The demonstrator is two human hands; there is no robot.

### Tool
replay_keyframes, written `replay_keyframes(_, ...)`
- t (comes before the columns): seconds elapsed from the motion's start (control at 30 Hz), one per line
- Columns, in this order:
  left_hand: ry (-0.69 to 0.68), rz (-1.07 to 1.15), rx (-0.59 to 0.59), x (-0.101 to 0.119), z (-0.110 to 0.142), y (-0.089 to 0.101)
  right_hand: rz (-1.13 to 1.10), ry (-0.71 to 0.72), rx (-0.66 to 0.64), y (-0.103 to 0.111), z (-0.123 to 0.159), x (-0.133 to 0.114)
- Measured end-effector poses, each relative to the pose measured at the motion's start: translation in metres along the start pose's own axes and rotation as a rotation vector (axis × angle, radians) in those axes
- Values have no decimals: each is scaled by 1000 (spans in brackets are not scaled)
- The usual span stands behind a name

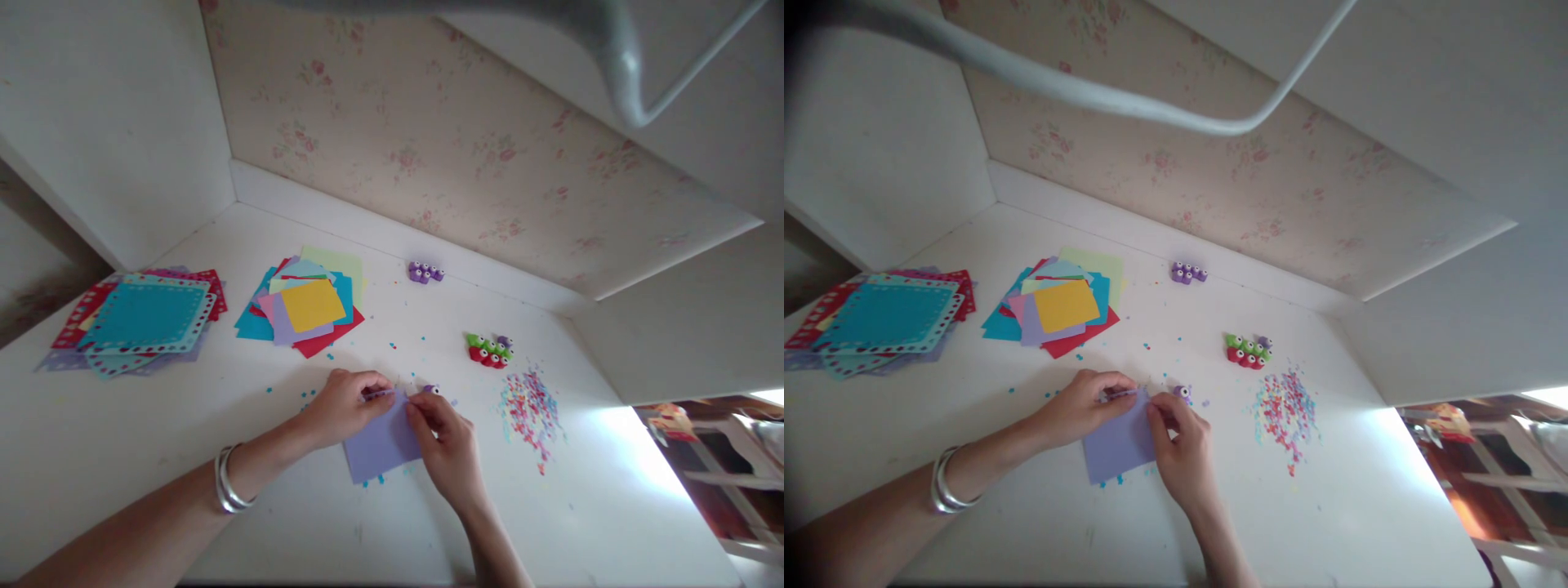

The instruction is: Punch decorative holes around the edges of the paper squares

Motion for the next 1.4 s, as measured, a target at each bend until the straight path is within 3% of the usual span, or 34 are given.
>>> replay_keyframes(0.2,-8,-24,-22,1,0,0,-221,-156,-2,-7,-5,8)
replay_keyframes(0.53,-51,-119,-28,1,1,0,-220,-183,15,-13,-7,4)
replay_keyframes(0.9,-49,-131,-29,2,2,0,-527,-314,-67,-11,-8,11)
replay_keyframes(1.1,-32,-157,-52,3,1,0,-704,-384,-191,-12,-7,10)
replay_keyframes(1.33,-28,-251,-77,5,1,1,-694,-335,-254,-14,-5,7)
replay_keyframes(1.4,-29,-261,-72,4,2,0,-600,-273,-201,-6,-7,9)
Point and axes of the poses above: each hand's wrist, its own z-axis away from the middle knuckle, its own y-axis out of the back of the hand, x = y × z, the point moved 2 cm from there along -z, towards the middle knuckle, and after that the axes turned 3 degrees about -y, right-handed, at the moved point
